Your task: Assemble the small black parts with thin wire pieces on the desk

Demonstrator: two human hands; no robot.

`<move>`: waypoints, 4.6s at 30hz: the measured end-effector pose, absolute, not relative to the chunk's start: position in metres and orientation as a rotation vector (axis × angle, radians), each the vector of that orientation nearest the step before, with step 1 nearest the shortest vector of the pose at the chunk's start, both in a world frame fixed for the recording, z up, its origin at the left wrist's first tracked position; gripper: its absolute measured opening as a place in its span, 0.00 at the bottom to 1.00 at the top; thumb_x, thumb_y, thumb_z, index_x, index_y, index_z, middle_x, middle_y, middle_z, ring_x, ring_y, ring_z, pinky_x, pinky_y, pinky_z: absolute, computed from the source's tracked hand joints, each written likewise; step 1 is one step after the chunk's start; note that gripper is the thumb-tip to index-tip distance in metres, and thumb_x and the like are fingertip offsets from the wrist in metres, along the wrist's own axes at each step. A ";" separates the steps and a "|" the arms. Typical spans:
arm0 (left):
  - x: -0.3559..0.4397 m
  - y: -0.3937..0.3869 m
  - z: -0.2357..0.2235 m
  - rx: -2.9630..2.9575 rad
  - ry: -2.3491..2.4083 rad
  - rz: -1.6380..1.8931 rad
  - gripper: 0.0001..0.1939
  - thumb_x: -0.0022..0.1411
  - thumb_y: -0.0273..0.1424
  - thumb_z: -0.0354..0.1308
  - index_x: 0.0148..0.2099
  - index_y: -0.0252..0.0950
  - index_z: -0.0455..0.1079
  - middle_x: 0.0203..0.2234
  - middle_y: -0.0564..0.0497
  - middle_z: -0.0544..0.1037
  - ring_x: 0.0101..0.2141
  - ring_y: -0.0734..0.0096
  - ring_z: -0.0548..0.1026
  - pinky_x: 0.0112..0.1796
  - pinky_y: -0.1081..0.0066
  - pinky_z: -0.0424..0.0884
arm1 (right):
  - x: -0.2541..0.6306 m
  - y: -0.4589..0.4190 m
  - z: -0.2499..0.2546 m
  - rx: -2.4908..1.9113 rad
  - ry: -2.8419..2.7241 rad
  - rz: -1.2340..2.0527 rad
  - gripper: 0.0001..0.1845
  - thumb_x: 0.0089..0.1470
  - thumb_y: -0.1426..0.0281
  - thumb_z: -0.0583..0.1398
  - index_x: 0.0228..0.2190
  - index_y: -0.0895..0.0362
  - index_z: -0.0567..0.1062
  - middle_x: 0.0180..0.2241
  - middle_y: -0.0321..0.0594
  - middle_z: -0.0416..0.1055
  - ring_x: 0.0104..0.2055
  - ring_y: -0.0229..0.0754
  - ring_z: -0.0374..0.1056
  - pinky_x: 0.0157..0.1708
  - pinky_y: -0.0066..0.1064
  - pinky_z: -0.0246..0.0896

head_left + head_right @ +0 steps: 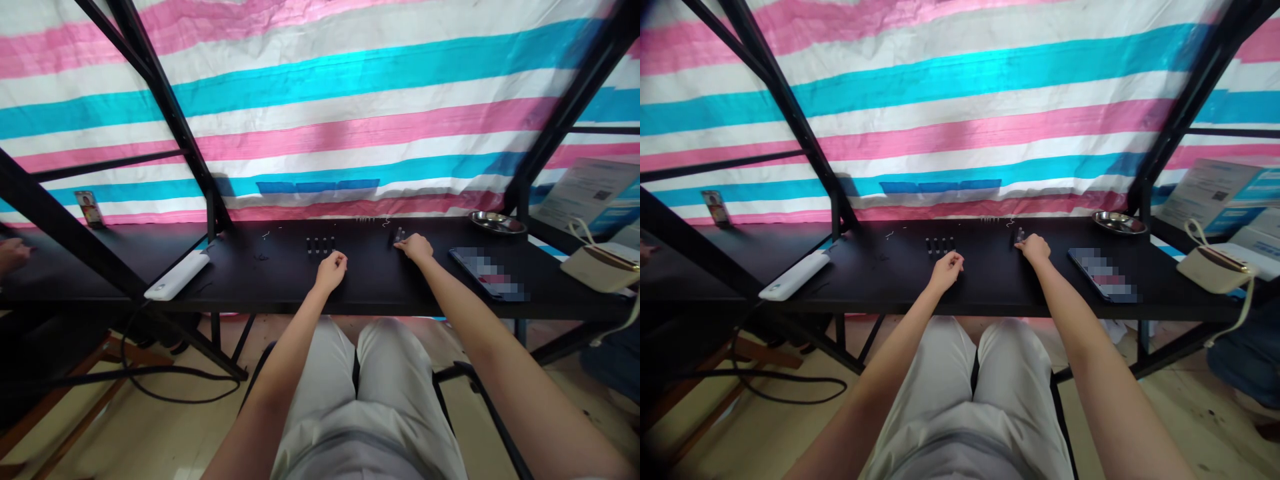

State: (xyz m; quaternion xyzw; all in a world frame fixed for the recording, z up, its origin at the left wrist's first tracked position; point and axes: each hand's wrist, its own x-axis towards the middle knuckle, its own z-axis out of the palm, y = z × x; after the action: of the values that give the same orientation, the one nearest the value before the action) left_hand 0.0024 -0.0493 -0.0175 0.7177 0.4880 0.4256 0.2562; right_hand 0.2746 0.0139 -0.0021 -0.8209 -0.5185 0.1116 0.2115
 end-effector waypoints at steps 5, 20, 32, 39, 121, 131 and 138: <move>0.003 -0.050 -0.017 1.941 1.342 1.138 0.07 0.60 0.30 0.48 0.34 0.36 0.67 0.23 0.55 0.73 0.22 0.79 0.68 0.27 0.78 0.63 | 0.276 0.015 -0.003 -2.276 -1.437 0.313 0.21 0.45 0.57 0.63 0.40 0.56 0.77 0.33 0.48 0.74 0.42 0.48 0.70 0.41 0.37 0.63; 0.003 -0.048 -0.019 1.910 1.309 1.178 0.08 0.60 0.29 0.48 0.38 0.35 0.66 0.23 0.55 0.74 0.19 0.81 0.67 0.25 0.78 0.64 | 0.258 -0.006 0.004 -2.389 -1.591 0.099 0.20 0.53 0.60 0.57 0.42 0.61 0.75 0.43 0.56 0.71 0.46 0.51 0.68 0.42 0.37 0.63; 0.009 -0.040 -0.018 1.440 1.092 1.186 0.42 0.60 0.25 0.50 0.66 0.47 0.26 0.57 0.39 0.63 0.20 0.85 0.72 0.17 0.82 0.62 | 0.209 -0.037 0.007 -2.414 -1.792 -0.025 0.18 0.56 0.76 0.48 0.40 0.69 0.75 0.37 0.63 0.73 0.43 0.50 0.71 0.39 0.36 0.63; 0.010 -0.041 -0.015 1.426 1.038 1.160 0.43 0.59 0.22 0.48 0.66 0.48 0.24 0.61 0.36 0.55 0.22 0.82 0.74 0.15 0.83 0.59 | 0.185 -0.042 0.002 -2.312 -1.819 -0.027 0.15 0.57 0.73 0.51 0.40 0.69 0.73 0.38 0.65 0.72 0.44 0.52 0.71 0.40 0.36 0.63; 0.019 -0.023 -0.015 1.368 1.000 1.162 0.09 0.61 0.33 0.53 0.33 0.32 0.61 0.17 0.56 0.71 0.13 0.80 0.69 0.14 0.81 0.56 | 0.183 -0.052 -0.018 -1.271 -2.060 -0.113 0.12 0.59 0.66 0.51 0.41 0.53 0.72 0.40 0.41 0.70 0.37 0.39 0.67 0.32 0.27 0.60; 0.018 -0.030 -0.011 1.446 0.954 1.132 0.05 0.57 0.27 0.57 0.35 0.30 0.64 0.21 0.53 0.73 0.15 0.80 0.70 0.14 0.81 0.56 | 0.181 -0.055 -0.016 -1.176 -2.031 -0.148 0.15 0.61 0.66 0.48 0.43 0.55 0.71 0.37 0.43 0.70 0.38 0.40 0.67 0.35 0.28 0.61; 0.018 -0.031 -0.008 1.384 0.889 1.047 0.12 0.62 0.36 0.52 0.32 0.31 0.63 0.19 0.53 0.72 0.15 0.79 0.71 0.14 0.81 0.56 | 0.180 -0.051 -0.022 -1.083 -2.108 -0.010 0.13 0.59 0.67 0.50 0.41 0.55 0.71 0.38 0.42 0.72 0.39 0.40 0.68 0.38 0.28 0.61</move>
State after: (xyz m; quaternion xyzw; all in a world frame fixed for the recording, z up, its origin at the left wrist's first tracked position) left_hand 0.0176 -0.0314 -0.0075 0.5873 0.3776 0.4445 0.5612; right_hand 0.1799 -0.0513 -0.0217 -0.4233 -0.8242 -0.0041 0.3762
